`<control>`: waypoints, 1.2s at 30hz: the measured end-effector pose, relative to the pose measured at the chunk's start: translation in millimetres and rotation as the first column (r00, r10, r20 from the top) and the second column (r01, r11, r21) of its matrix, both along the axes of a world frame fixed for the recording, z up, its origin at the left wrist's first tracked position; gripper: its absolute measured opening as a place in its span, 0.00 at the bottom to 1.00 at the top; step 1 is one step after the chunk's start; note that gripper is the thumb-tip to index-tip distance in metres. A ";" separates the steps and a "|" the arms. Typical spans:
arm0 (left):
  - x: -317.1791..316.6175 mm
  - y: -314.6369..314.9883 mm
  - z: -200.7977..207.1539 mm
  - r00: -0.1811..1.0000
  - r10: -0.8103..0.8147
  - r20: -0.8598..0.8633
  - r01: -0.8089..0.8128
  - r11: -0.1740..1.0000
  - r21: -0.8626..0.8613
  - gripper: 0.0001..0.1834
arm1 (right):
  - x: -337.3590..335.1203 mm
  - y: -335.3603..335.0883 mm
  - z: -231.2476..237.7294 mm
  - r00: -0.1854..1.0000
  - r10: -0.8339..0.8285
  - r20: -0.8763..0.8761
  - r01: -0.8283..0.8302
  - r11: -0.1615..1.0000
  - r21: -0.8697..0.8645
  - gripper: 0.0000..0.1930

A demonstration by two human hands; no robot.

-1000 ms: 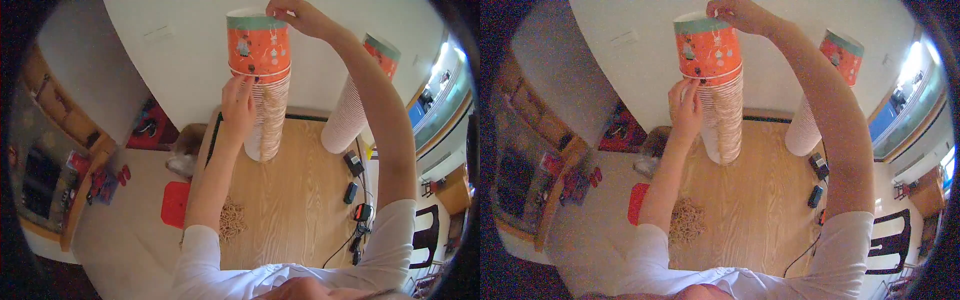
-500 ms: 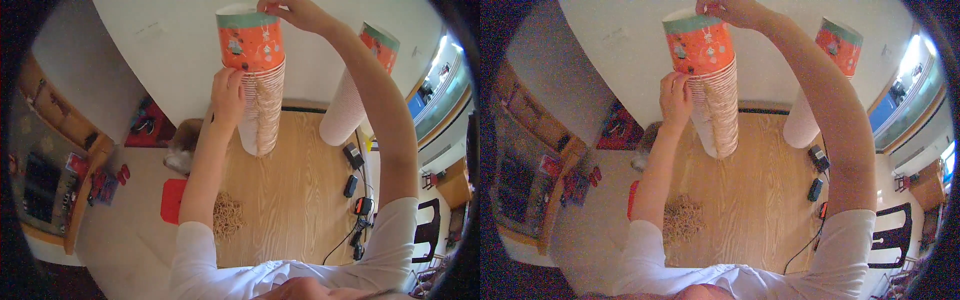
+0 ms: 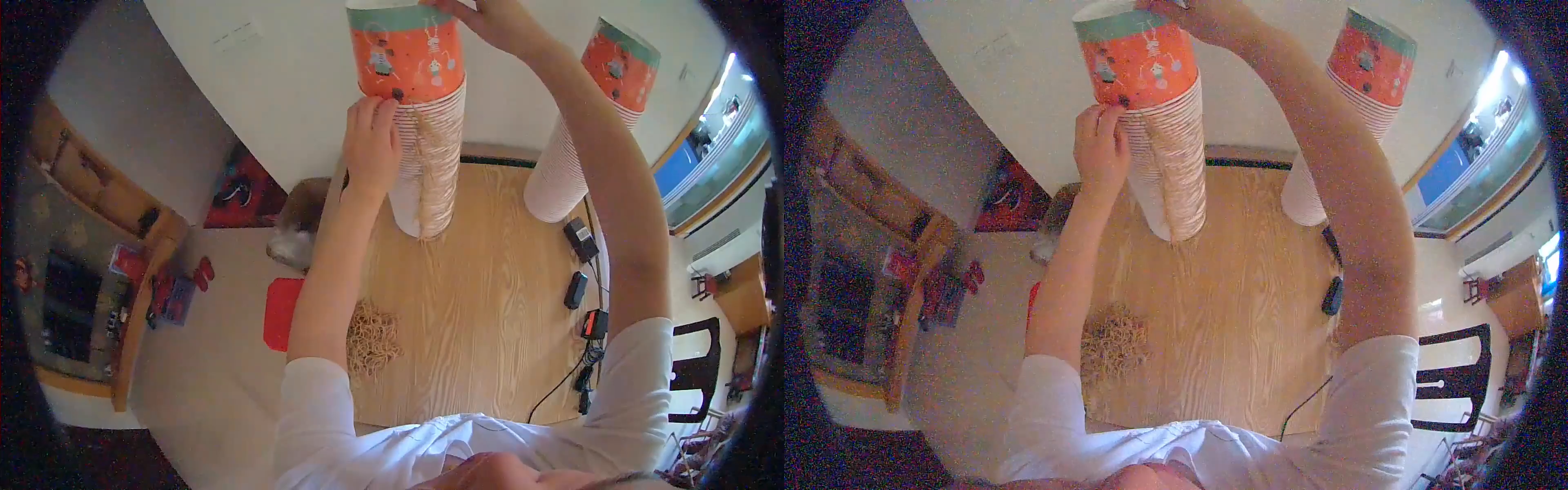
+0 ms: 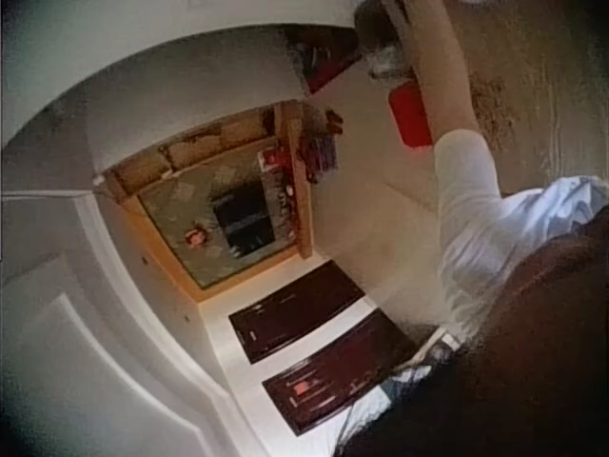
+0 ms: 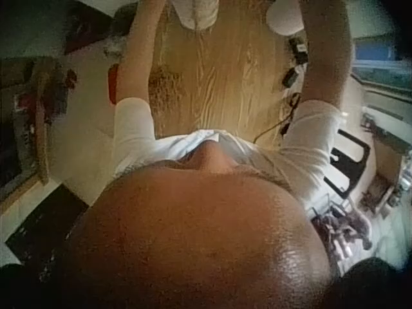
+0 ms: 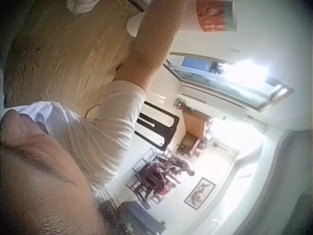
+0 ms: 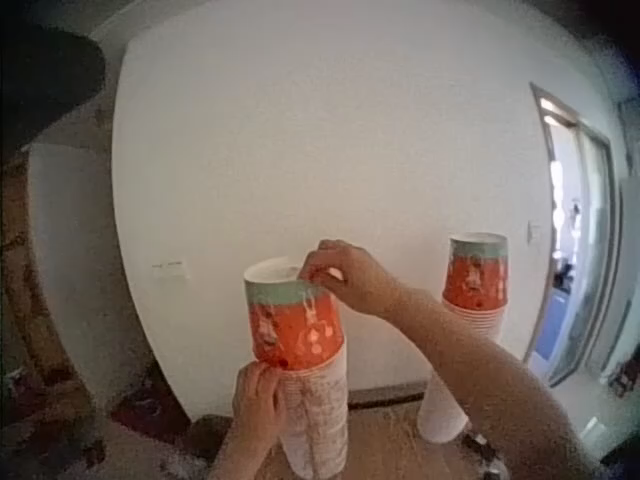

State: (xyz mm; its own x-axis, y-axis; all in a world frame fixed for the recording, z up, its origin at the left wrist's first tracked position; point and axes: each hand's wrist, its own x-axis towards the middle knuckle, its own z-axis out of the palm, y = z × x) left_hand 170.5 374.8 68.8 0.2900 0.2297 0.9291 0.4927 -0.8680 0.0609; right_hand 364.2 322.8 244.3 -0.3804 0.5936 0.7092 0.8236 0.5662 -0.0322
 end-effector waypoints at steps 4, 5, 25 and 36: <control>2.4 -4.1 -6.6 1.000 -0.026 0.012 0.026 0.999 -0.036 0.19 | 0.2 0.1 -9.3 0.999 -0.022 0.032 0.018 0.993 0.113 0.05; -0.5 -4.4 -10.3 0.999 -0.014 0.046 0.016 0.998 -0.054 0.19 | -6.4 -3.7 -14.5 0.998 0.023 -0.063 -0.015 0.992 0.129 0.05; 9.7 59.9 -366.2 0.633 0.357 0.687 0.760 -0.119 -0.639 0.32 | 54.9 47.1 -503.2 0.254 -0.350 -0.902 -0.498 0.752 -0.432 0.29; -42.4 207.7 -314.8 0.502 0.286 0.816 0.841 0.057 -0.538 0.29 | -60.7 5.9 -498.1 0.446 -0.301 -0.843 -0.462 0.729 -0.505 0.34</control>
State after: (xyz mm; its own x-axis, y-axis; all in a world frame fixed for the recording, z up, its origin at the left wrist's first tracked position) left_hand 128.1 582.5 -246.1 0.1525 0.9847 -0.0842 -0.4952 0.1499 0.8558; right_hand 303.5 328.7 -253.7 0.0990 0.9833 0.1527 0.0811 0.1450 -0.9861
